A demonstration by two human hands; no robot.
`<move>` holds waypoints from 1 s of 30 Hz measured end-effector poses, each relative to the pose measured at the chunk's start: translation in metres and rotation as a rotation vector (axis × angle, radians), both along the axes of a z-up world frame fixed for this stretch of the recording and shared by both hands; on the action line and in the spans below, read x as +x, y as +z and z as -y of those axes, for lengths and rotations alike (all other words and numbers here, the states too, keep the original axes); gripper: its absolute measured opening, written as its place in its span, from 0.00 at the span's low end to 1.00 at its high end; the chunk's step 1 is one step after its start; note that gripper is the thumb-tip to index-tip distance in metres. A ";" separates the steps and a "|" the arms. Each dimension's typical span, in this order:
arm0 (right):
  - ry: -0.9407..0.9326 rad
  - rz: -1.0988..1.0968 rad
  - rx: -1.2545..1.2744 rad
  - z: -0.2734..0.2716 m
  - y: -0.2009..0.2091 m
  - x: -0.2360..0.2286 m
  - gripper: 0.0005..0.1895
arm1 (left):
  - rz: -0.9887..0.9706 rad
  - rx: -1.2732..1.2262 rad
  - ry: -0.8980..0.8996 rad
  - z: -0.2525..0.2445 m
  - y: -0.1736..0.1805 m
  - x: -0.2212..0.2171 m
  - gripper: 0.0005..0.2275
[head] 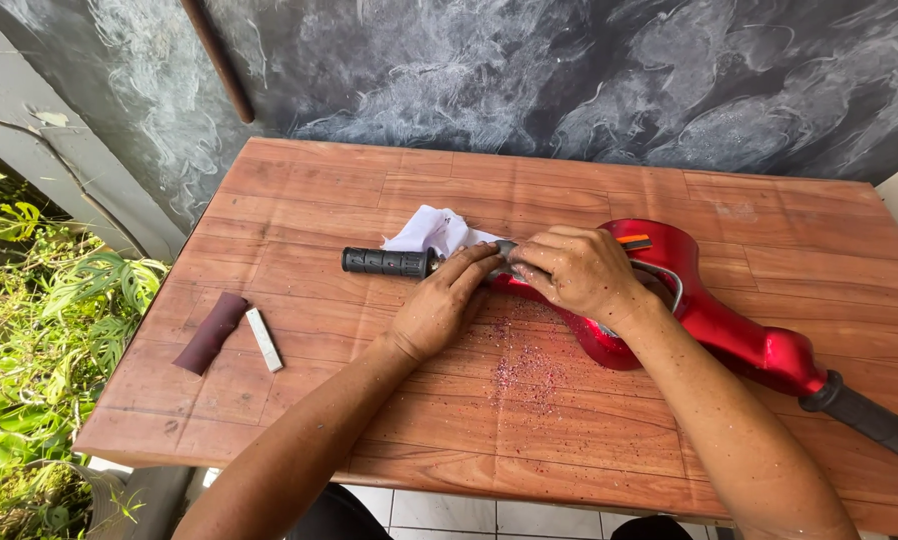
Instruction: Sanding and cleaning a motorcycle handlebar cover to prepare the surface.
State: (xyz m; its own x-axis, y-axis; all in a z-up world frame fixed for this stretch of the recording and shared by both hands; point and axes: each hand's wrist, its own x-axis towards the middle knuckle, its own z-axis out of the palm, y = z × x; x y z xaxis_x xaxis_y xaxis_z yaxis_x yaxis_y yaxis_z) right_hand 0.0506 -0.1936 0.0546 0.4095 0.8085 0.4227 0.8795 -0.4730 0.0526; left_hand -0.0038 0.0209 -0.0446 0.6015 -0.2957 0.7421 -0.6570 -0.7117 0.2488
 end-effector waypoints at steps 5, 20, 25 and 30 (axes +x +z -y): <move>0.001 0.034 -0.041 0.000 0.002 -0.005 0.06 | -0.043 -0.041 -0.039 -0.005 0.006 0.001 0.11; -0.001 0.033 -0.054 -0.002 0.003 -0.007 0.05 | -0.105 -0.005 -0.068 -0.013 0.004 0.003 0.09; -0.068 0.034 0.011 0.001 -0.006 -0.010 0.07 | -0.170 -0.067 -0.079 -0.010 0.019 -0.002 0.13; -0.042 0.136 -0.018 0.003 -0.015 -0.015 0.06 | -0.147 -0.033 -0.086 -0.012 0.010 0.000 0.10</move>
State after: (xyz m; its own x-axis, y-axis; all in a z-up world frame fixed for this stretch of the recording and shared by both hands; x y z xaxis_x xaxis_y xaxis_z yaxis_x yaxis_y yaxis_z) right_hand 0.0358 -0.1962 0.0401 0.3830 0.7998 0.4622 0.8430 -0.5072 0.1790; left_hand -0.0038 0.0327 -0.0342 0.6778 -0.3278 0.6582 -0.6699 -0.6444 0.3688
